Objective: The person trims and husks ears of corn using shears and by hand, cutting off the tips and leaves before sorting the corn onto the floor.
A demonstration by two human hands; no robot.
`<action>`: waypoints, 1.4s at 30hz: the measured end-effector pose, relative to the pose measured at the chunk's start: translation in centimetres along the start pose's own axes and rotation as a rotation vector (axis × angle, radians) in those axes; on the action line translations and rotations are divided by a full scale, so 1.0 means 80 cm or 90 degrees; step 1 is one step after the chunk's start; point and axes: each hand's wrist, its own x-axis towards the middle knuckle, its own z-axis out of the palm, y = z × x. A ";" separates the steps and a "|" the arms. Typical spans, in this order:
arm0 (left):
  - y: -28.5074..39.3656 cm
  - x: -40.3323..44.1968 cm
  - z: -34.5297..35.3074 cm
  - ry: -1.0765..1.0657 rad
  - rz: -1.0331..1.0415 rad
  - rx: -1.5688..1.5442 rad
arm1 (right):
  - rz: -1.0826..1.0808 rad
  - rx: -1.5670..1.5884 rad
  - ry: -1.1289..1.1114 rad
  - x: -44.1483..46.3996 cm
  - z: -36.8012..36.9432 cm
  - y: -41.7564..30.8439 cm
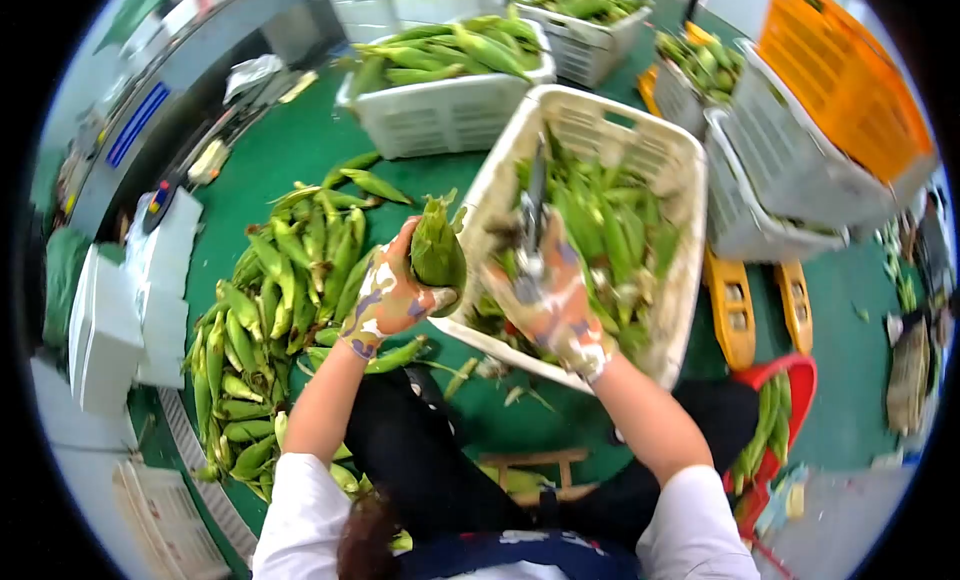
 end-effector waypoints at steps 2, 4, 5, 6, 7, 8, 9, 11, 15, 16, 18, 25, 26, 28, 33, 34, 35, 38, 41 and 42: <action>0.022 0.000 0.025 -0.036 0.035 0.025 | -0.018 -0.001 0.047 -0.002 -0.030 -0.026; 0.053 -0.006 0.036 -0.062 0.076 0.027 | -0.020 -0.010 0.042 -0.015 -0.057 -0.031; 0.067 -0.008 0.040 -0.074 0.080 0.036 | -0.027 -0.015 0.026 -0.019 -0.068 -0.033; 0.070 -0.008 0.045 -0.081 0.094 0.035 | -0.008 -0.032 0.014 -0.020 -0.080 -0.059; 0.077 -0.009 0.050 -0.087 0.104 0.037 | 0.020 0.028 -0.009 -0.024 -0.089 -0.054; 0.085 -0.008 0.053 -0.101 0.102 0.042 | -0.007 -0.023 -0.002 -0.026 -0.099 -0.065; 0.090 -0.004 0.056 -0.112 0.101 0.047 | -0.036 -0.077 0.003 -0.025 -0.109 -0.077; 0.093 0.004 0.068 -0.124 0.112 0.063 | -0.070 -0.137 -0.010 -0.016 -0.120 -0.068; 0.115 0.028 0.084 0.021 0.124 -0.042 | -0.073 -0.203 0.088 -0.004 -0.119 -0.025; 0.110 0.038 0.091 0.037 0.121 -0.097 | -0.054 -0.178 0.097 -0.005 -0.119 -0.017; 0.111 0.049 0.100 0.003 0.061 -0.169 | -0.028 -0.152 0.104 -0.005 -0.118 -0.002; 0.066 0.063 0.177 0.108 0.045 -0.243 | 0.236 0.373 0.170 -0.016 -0.114 0.082; 0.049 0.063 0.194 0.158 0.066 -0.351 | 0.268 0.415 0.179 -0.016 -0.117 0.089; 0.046 0.064 0.222 0.313 0.004 -0.554 | 0.344 0.478 0.191 -0.023 -0.120 0.102; 0.039 0.061 0.215 0.268 -0.186 -0.697 | 0.422 0.507 0.172 -0.038 -0.127 0.120; 0.035 0.059 0.214 0.255 -0.166 -0.687 | 0.395 0.481 0.129 -0.041 -0.127 0.130; 0.033 0.058 0.212 0.242 -0.146 -0.677 | 0.428 0.488 0.119 -0.046 -0.128 0.135; 0.048 0.057 0.192 0.185 -0.262 -0.750 | 0.496 0.582 0.125 -0.045 -0.127 0.120; 0.043 0.054 0.190 0.174 -0.317 -0.780 | 0.523 0.715 0.149 -0.040 -0.122 0.108; 0.041 0.052 0.190 0.178 -0.310 -0.753 | 0.521 0.680 0.156 -0.039 -0.120 0.102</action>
